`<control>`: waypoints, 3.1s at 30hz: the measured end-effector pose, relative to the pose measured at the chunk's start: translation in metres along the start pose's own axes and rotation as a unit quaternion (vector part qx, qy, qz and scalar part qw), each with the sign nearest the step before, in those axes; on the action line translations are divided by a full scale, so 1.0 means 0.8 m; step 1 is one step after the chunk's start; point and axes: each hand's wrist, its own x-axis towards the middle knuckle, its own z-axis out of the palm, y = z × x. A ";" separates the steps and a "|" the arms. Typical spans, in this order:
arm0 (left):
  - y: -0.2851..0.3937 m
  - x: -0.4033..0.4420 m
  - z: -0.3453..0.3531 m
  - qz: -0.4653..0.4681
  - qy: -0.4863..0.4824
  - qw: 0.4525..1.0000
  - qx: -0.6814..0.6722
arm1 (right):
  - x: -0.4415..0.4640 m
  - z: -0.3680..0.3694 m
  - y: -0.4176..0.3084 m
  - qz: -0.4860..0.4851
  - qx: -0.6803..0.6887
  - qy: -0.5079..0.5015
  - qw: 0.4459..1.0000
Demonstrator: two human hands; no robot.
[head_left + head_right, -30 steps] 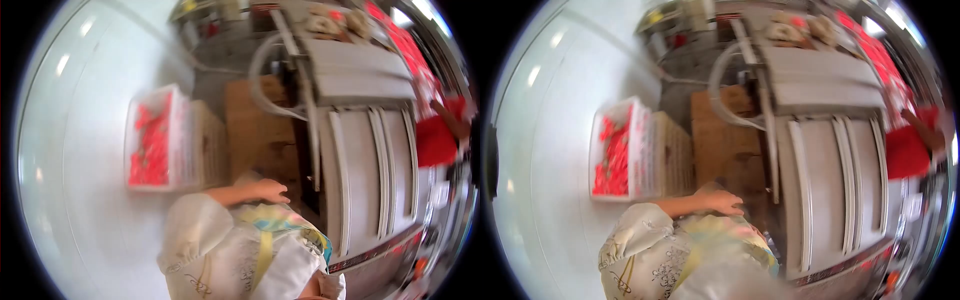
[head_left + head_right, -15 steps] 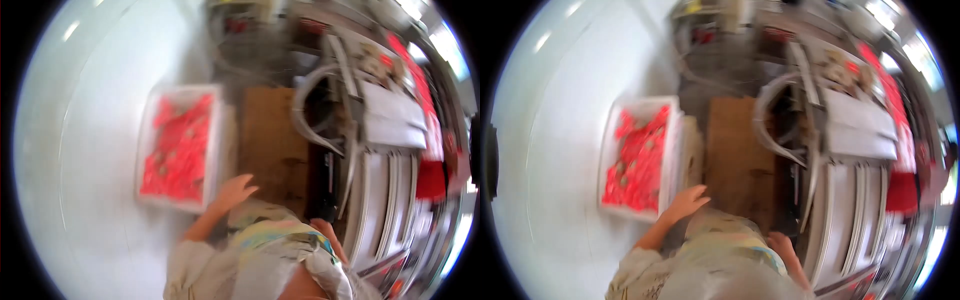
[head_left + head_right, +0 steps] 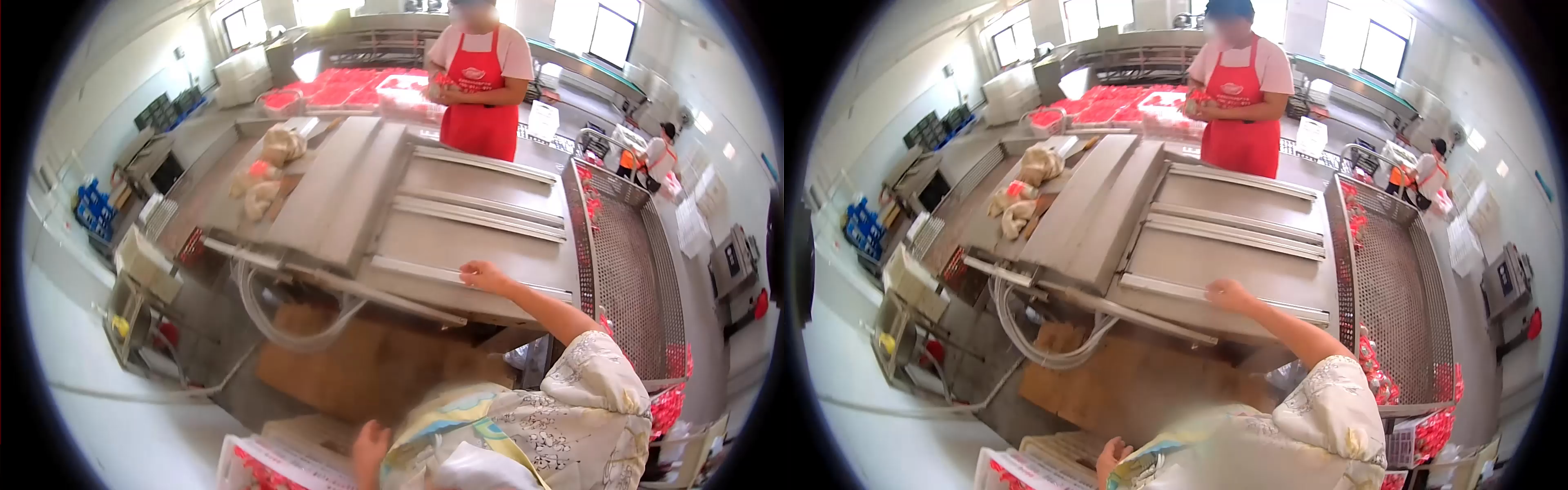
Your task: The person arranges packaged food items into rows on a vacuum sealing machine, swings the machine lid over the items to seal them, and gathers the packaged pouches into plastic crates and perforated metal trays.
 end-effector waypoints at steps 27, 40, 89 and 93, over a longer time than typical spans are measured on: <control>0.087 -0.048 0.015 -0.041 0.246 0.967 -0.053 | 0.104 0.019 0.045 -0.142 -0.014 -0.110 0.984; -0.299 -0.096 -0.269 -0.324 0.675 0.662 -0.023 | -0.036 0.332 -0.212 -0.293 -0.125 -0.401 0.859; -0.368 -0.084 -0.318 -0.132 0.716 0.666 0.164 | -0.226 0.824 -0.459 -0.690 -0.463 -0.519 0.202; -0.372 -0.089 -0.313 -0.158 0.622 0.734 0.221 | -0.234 0.826 -0.435 -0.645 -0.483 -0.556 0.203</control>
